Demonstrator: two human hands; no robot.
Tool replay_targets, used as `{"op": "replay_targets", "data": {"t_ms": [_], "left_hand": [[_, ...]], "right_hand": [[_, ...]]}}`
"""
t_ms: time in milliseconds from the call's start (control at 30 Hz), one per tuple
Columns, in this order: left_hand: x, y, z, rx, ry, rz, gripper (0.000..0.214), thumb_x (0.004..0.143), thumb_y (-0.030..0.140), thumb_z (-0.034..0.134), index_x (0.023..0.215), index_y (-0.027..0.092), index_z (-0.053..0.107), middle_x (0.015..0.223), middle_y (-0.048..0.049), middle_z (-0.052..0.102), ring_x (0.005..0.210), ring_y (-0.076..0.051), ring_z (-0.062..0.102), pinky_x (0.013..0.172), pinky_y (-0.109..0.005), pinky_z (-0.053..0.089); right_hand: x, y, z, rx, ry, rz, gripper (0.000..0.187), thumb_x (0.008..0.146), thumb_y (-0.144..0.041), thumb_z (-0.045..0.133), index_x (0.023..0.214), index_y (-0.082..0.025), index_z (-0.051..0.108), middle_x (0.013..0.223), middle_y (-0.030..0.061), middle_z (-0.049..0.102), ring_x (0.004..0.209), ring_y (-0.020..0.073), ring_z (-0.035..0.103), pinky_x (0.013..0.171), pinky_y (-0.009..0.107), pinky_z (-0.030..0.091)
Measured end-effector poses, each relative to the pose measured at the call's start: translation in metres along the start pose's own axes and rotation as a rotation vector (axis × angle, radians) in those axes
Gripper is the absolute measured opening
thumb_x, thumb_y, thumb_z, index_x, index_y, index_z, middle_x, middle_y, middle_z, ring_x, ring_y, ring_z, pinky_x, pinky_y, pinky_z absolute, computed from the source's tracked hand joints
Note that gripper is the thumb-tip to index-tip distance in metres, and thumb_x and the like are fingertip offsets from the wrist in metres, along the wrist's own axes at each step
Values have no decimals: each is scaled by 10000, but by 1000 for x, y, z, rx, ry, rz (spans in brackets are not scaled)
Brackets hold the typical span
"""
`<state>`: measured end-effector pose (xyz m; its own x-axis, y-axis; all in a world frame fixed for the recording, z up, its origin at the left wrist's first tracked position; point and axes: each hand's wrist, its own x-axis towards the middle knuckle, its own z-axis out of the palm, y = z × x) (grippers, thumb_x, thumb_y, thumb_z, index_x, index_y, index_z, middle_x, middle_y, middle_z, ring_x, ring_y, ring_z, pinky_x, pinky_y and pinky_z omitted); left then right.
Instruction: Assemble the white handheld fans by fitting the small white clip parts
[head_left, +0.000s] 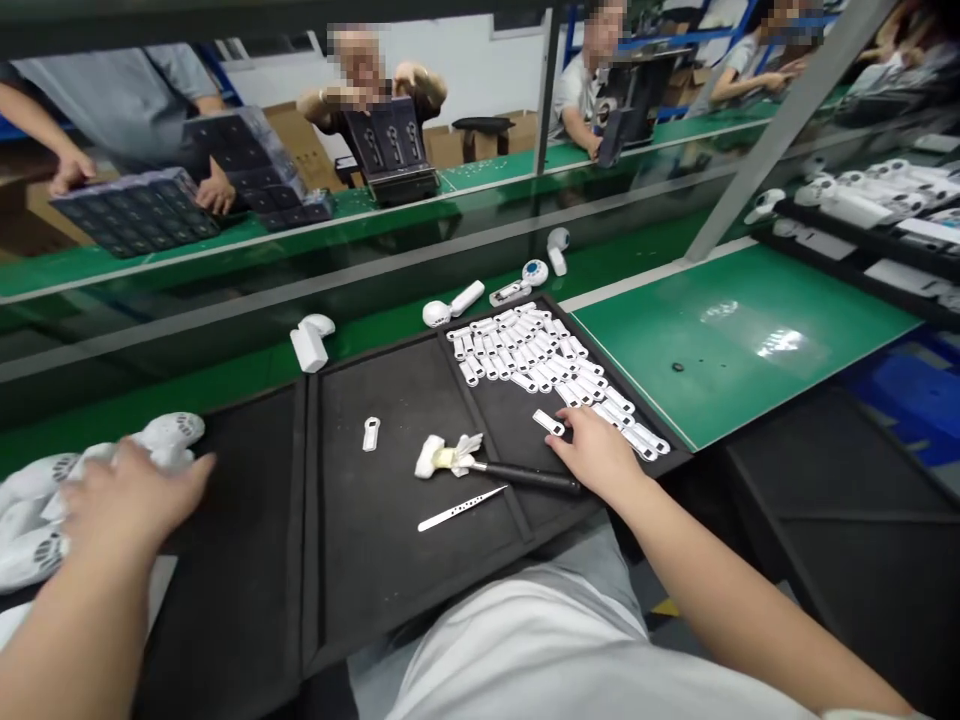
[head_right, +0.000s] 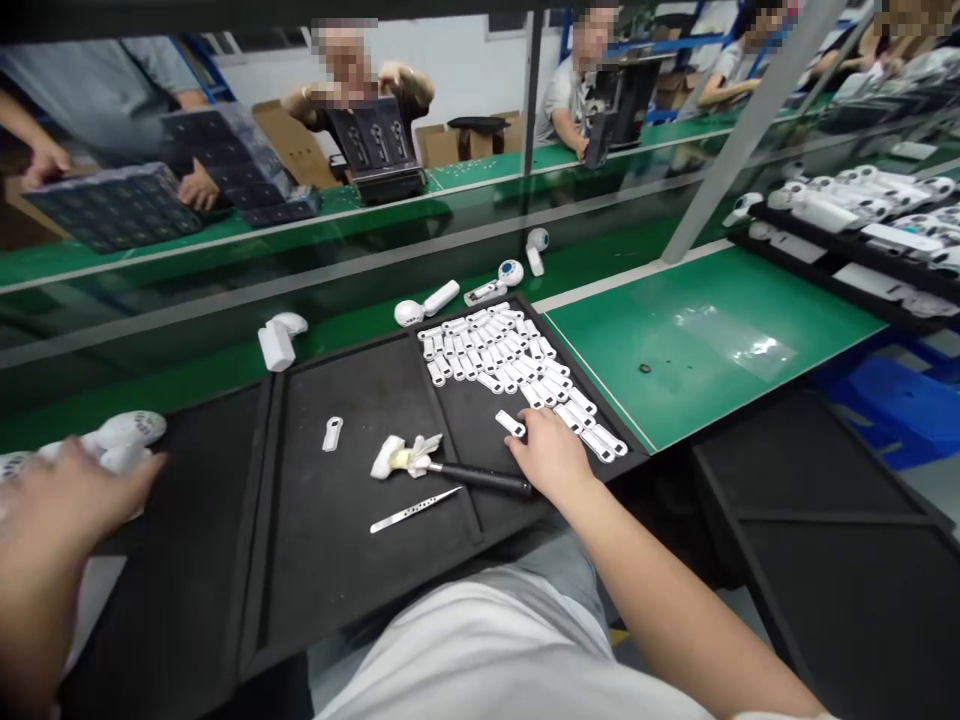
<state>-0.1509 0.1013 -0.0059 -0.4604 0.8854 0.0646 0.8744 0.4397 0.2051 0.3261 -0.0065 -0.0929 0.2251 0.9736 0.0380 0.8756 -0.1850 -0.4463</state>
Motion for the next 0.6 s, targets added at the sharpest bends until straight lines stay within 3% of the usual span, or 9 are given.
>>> {"op": "replay_targets", "data": {"t_ms": [100, 167, 367, 467, 600], "left_hand": [[1, -49, 15, 134, -93, -134, 1044, 624, 774, 548, 1498, 389, 127, 1666, -84, -66, 1458, -512, 85, 1076, -709, 182], [1, -62, 21, 170, -130, -137, 966, 624, 777, 548, 1451, 392, 228, 1664, -86, -70, 1463, -510, 57, 1063, -726, 150], [3, -36, 12, 77, -81, -117, 686, 671, 558, 674, 1181, 125, 522, 1580, -269, 225, 1467, -516, 32, 1064, -746, 77], [15, -32, 12, 36, -22, -139, 543, 627, 382, 766, 1045, 76, 603, 1456, -294, 405, 1405, -544, 210, 1084, -671, 188], [29, -41, 10, -39, 18, -151, 429, 680, 278, 786, 1023, 72, 634, 1376, -260, 492, 1390, -462, 296, 1121, -623, 212]], "right_hand": [[4, 2, 3, 13, -26, 17, 212, 874, -288, 660, 1056, -185, 696, 1081, 88, 678, 950, 228, 650, 826, 320, 478], [7, 2, 2, 32, -37, 16, 170, 865, -272, 646, 1003, -194, 709, 1049, 76, 684, 923, 219, 648, 805, 311, 473], [0, 0, -6, 198, -38, -85, 293, 874, -327, 532, 1072, -192, 701, 936, 52, 698, 748, 187, 632, 744, 319, 490], [-8, 2, -7, 322, 20, -106, 388, 864, -443, 521, 1125, -212, 688, 962, 65, 697, 707, 197, 630, 710, 350, 504], [-17, 9, -9, 410, -2, 36, 459, 772, -580, 631, 1104, -267, 685, 827, 60, 707, 667, 224, 655, 614, 355, 507]]}}
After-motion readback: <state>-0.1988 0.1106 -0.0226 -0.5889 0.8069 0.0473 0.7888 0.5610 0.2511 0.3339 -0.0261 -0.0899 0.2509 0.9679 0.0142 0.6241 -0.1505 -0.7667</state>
